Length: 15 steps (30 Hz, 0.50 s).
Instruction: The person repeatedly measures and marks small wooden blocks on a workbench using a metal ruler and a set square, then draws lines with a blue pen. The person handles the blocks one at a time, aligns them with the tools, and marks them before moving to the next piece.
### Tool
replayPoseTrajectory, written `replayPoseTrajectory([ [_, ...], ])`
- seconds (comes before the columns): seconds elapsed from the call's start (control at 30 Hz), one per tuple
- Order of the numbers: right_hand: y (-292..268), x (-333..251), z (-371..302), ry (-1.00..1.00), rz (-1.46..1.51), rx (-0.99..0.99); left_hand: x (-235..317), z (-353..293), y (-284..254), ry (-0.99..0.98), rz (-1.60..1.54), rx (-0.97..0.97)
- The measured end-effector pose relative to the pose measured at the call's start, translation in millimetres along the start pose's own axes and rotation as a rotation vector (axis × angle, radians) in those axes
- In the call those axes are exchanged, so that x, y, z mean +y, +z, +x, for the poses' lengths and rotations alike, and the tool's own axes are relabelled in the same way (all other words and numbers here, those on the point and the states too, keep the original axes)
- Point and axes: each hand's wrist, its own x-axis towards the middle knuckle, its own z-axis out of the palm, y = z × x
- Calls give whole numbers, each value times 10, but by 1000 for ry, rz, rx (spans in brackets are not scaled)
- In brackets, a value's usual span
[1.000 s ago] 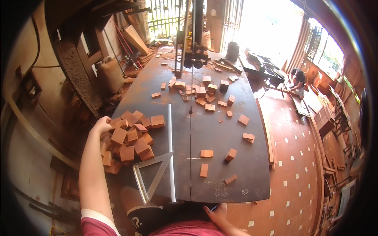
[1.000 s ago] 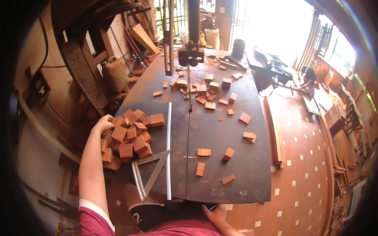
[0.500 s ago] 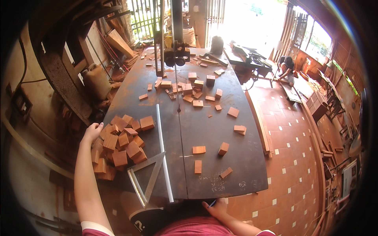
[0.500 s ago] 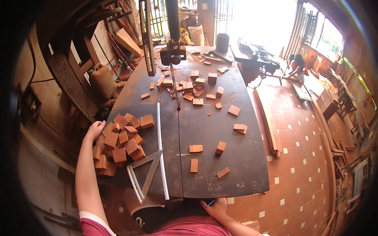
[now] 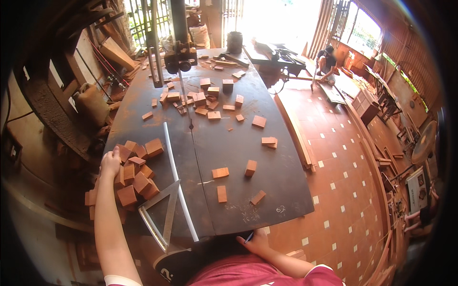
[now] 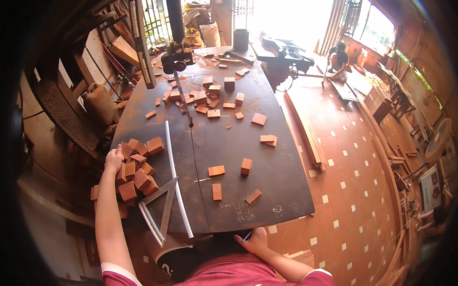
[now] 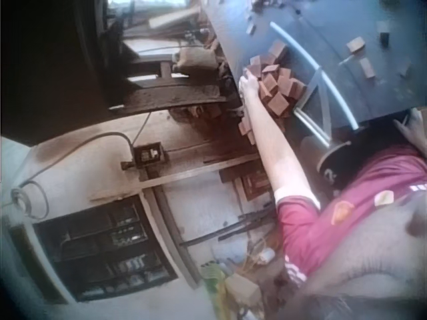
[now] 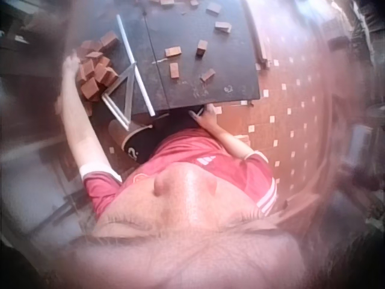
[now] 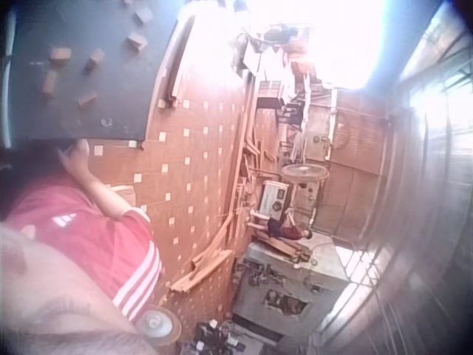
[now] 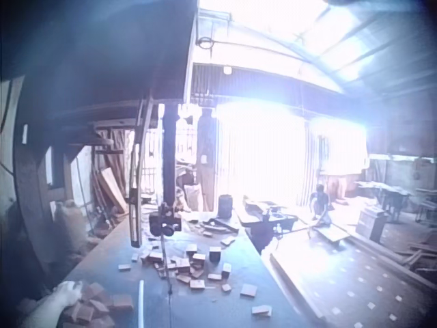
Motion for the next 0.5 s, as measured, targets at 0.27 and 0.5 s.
replayPoseTrajectory([
  [0.27, -14, 74, -54, 133, 162, 115, 160, -176, -24, -17, -54, 71],
  [0.5, -1474, 909, 158, 128, 241, 687, 277, -313, -93, -59, -55, 129],
])
